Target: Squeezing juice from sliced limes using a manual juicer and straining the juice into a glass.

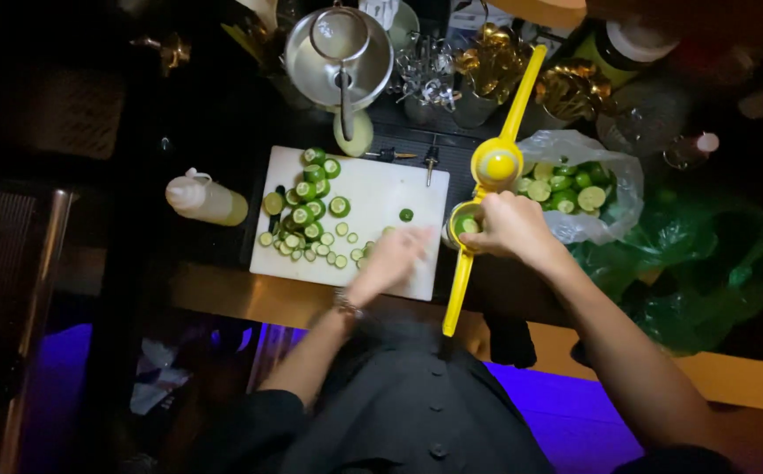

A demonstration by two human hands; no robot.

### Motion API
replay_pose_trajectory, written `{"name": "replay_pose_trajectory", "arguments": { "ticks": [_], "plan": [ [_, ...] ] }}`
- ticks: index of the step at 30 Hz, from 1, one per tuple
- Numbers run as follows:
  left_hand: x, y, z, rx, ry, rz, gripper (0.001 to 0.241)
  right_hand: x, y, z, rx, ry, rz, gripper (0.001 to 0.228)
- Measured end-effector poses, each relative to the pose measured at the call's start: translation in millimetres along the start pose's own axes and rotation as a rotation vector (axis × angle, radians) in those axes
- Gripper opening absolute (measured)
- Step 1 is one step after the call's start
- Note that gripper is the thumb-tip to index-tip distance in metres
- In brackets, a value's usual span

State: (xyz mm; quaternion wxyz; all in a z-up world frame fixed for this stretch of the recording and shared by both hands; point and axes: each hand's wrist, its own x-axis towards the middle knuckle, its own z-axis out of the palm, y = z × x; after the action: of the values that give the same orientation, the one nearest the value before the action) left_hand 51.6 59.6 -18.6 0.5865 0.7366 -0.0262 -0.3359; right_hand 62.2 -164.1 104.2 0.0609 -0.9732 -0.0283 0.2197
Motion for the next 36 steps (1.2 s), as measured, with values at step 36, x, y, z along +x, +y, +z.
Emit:
{"name": "replay_pose_trajectory", "arguments": {
  "ticks": [36],
  "plan": [
    [50,-62,6,-0.203,0.210,0.121,0.042,-31,37,-51,0.822,1.010,-0.348,0.007]
  ]
}}
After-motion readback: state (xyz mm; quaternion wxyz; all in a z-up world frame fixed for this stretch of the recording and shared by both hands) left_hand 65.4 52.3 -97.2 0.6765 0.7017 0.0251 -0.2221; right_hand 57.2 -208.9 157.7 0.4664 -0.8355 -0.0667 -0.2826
